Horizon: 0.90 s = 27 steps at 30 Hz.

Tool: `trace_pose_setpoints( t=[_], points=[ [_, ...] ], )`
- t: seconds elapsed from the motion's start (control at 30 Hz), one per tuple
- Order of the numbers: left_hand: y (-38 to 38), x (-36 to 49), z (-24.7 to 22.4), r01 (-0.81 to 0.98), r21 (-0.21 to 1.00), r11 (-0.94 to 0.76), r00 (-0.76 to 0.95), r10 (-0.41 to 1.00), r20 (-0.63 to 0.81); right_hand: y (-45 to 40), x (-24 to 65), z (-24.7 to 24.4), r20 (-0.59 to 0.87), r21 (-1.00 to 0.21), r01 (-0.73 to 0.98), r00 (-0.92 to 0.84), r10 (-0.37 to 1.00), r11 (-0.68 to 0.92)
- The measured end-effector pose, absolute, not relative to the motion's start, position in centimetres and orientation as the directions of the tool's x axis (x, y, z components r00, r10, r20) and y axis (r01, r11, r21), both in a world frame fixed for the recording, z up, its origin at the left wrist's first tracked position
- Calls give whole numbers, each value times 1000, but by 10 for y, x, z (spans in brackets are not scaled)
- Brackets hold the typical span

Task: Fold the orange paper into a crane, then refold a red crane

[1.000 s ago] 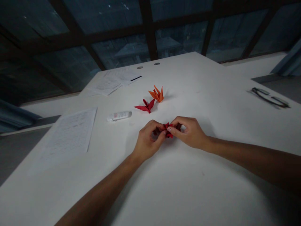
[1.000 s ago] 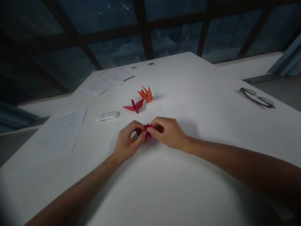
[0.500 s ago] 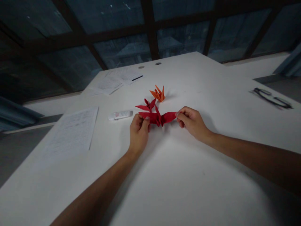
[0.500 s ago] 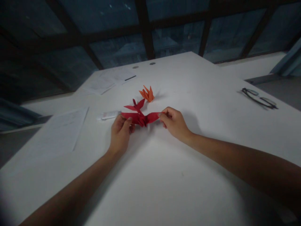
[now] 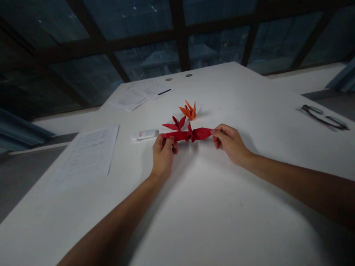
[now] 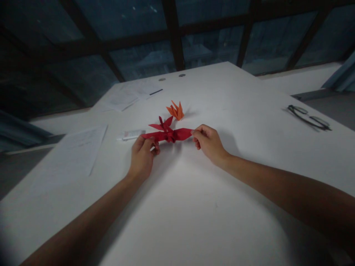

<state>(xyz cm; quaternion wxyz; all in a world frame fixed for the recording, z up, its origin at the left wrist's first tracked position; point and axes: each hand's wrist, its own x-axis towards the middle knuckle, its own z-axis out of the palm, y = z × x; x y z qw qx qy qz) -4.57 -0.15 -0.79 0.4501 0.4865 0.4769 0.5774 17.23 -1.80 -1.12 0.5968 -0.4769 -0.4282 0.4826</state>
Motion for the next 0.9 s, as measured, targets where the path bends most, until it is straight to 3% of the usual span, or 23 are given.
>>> trace_pose_setpoints(
  t=[0.7,0.9],
  points=[
    [-1,-44,-6,-95,987,-131,-153,982,115,-17,175,-6,-6,-976,-216,181,983,34],
    [-4,-48,-8,-24,987,-159,21,987,160,-14,178,-10,-12,-978,-206,161,987,22]
  ],
)
